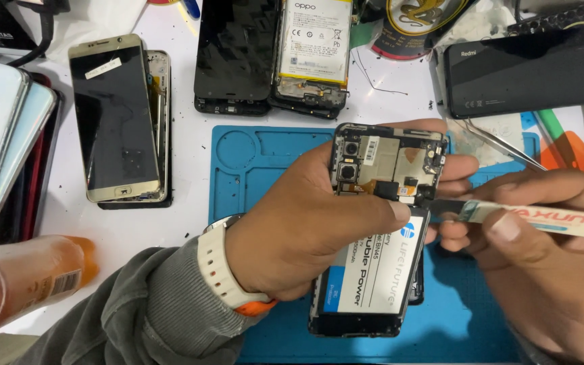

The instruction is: Disassembling a mobile phone to inspect internal components, including removing the back cover, battery, and unscrewing the motherboard.

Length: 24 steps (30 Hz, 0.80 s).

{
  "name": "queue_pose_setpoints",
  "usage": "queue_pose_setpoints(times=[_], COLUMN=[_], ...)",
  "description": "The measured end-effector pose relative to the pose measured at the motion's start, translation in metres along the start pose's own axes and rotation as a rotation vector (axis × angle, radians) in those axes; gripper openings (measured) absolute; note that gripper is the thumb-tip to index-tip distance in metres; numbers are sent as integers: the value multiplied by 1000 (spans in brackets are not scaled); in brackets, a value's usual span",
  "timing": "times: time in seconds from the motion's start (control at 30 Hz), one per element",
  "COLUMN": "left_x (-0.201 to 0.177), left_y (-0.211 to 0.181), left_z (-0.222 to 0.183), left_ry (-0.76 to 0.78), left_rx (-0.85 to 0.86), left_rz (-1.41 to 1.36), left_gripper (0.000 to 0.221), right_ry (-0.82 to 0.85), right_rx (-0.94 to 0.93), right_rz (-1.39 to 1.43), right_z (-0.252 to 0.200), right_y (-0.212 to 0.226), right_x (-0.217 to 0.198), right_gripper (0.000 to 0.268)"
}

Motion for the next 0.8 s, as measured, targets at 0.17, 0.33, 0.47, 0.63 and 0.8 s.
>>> queue_pose_setpoints(times=[0.17, 0.33, 0.47, 0.63, 0.8], left_x=[1, 2, 4, 12, 13], left_y=[-3, -5, -1, -6, -7], left_z=[0, 0, 3, 7, 5], left_ry=[-10, -36, -57, -225, -302], left_rx=[-64, -95, -86, -255, -360], left_rz=[-122, -122, -127, 9, 58], left_gripper=[91, 73, 70, 88, 86], right_ry=[195, 173, 217, 111, 83], right_rx=[-117, -167, -104, -36, -107], right_rz=[250, 187, 110, -263, -870], right_z=[9, 11, 6, -3, -9], right_y=[3, -5, 5, 23, 42], right_x=[-2, -12, 0, 29, 47], right_gripper=[18, 11, 39, 49, 42])
Point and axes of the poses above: each hand's wrist, its own z-axis towards the middle knuckle, its own x-axis out of the palm, y = z × x, the point moved 2 cm from there along z, towards the middle knuckle
